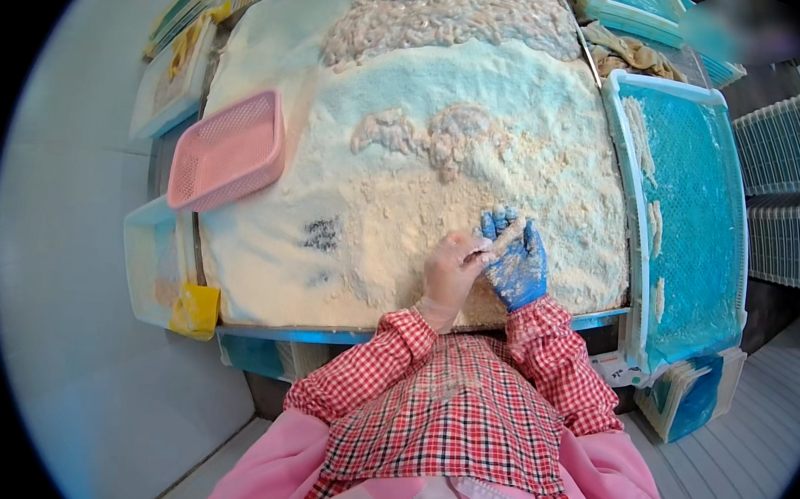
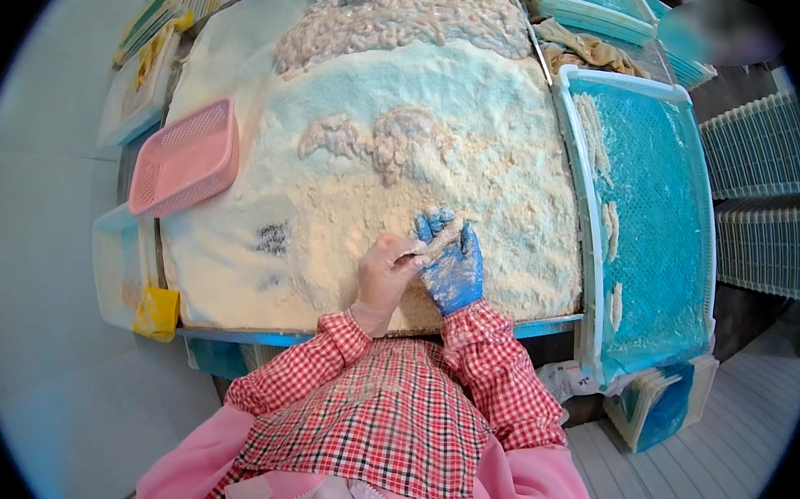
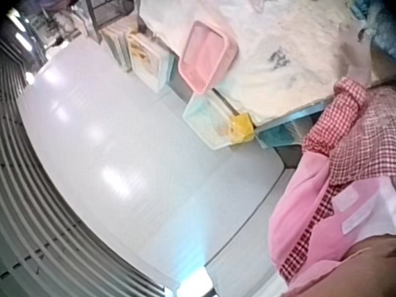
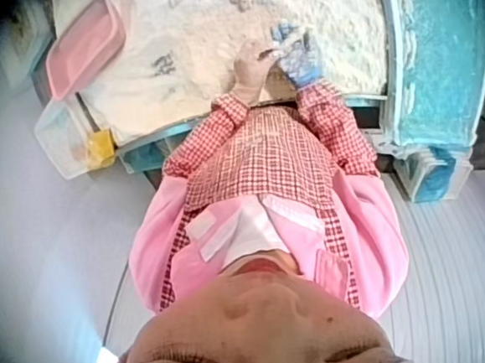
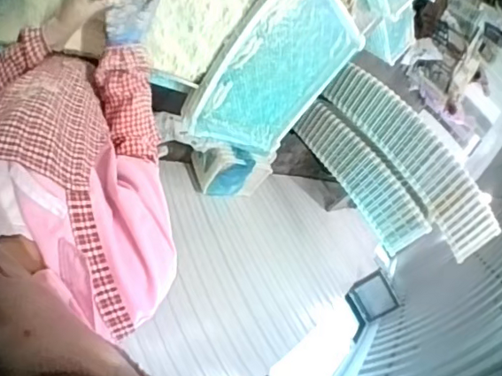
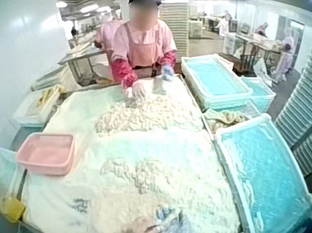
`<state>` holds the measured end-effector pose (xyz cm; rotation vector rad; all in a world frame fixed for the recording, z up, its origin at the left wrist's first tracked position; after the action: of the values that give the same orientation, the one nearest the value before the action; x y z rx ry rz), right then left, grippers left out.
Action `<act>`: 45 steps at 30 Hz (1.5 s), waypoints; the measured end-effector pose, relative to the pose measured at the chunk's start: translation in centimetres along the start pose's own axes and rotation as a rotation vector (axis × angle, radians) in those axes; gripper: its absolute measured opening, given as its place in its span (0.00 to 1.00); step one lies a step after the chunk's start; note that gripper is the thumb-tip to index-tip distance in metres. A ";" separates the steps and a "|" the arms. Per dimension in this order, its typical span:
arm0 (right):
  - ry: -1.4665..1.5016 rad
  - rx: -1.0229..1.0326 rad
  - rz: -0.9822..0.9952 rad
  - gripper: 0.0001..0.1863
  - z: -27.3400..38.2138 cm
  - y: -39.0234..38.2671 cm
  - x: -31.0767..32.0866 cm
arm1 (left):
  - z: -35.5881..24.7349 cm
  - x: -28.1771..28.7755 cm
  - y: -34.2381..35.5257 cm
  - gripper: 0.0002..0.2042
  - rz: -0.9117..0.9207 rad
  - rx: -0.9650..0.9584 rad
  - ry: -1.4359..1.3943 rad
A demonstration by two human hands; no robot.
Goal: The person repeatedly takes small portions of dough from a floured surface, rolls them into elongated shapes by hand, and places them into a blue tray. The process is continuous and repetitive throughout the clip.
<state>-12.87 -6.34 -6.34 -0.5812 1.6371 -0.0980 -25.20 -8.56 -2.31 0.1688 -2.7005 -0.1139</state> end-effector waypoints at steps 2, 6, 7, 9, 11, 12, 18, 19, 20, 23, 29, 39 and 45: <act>-0.062 -0.003 0.067 0.22 0.4 0.4 1.1 | -0.5 0.3 0.4 0.14 0.097 0.015 0.043; -0.021 -0.105 0.282 0.23 0.7 1.2 3.5 | -2.6 2.0 1.9 0.18 0.196 -0.093 0.306; -0.252 -0.161 0.161 0.23 -0.1 0.3 1.5 | -2.7 2.7 1.9 0.20 0.155 -0.179 0.413; -0.424 -0.101 -0.018 0.23 -2.7 -0.9 -0.2 | -2.6 1.8 2.1 0.21 0.100 -0.299 0.340; -0.360 0.001 -0.040 0.23 -4.0 -0.7 0.4 | -2.4 -0.8 1.1 0.25 0.091 -0.302 0.059; -0.321 0.044 -0.042 0.23 -4.3 -0.3 0.8 | -2.0 -1.6 0.7 0.26 0.178 -0.330 0.055; -0.196 -0.055 -0.249 0.24 -1.7 -1.1 1.2 | 3.0 -1.8 4.1 0.27 0.240 -0.354 0.671; -0.198 -0.079 -0.168 0.23 -0.5 -1.0 2.8 | 3.8 -1.4 4.5 0.26 0.205 -0.324 0.720; -0.309 -0.037 -0.194 0.21 -0.3 -0.7 2.4 | 4.5 -0.6 4.8 0.25 0.174 -0.292 0.772; -0.681 0.032 -0.296 0.20 -0.2 0.2 -0.7 | 5.8 0.3 4.4 0.23 0.333 0.038 0.830; -0.617 -0.014 -0.329 0.23 -1.6 0.5 -2.3 | 4.9 1.4 2.9 0.25 0.121 0.246 0.156; -0.491 -0.095 -0.214 0.25 4.6 -3.6 0.8 | 2.0 -3.2 2.7 0.30 0.374 -0.388 0.421; -1.262 0.633 -0.588 0.24 19.7 -14.9 -4.5 | 5.7 0.3 -0.4 0.27 0.577 -0.440 1.052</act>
<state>10.68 -12.08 0.32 -0.4398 0.1435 -0.5374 -27.84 -8.68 -7.35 -0.5342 -1.5395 -0.3261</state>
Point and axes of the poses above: each hand's wrist, its own y-axis towards the middle knuckle, its own x-axis out of the back of the hand, z = x × y, the point moved 1 cm from there along y, towards the middle knuckle, and after that the axes turned 2 degrees about -z, right-handed, at the moved point
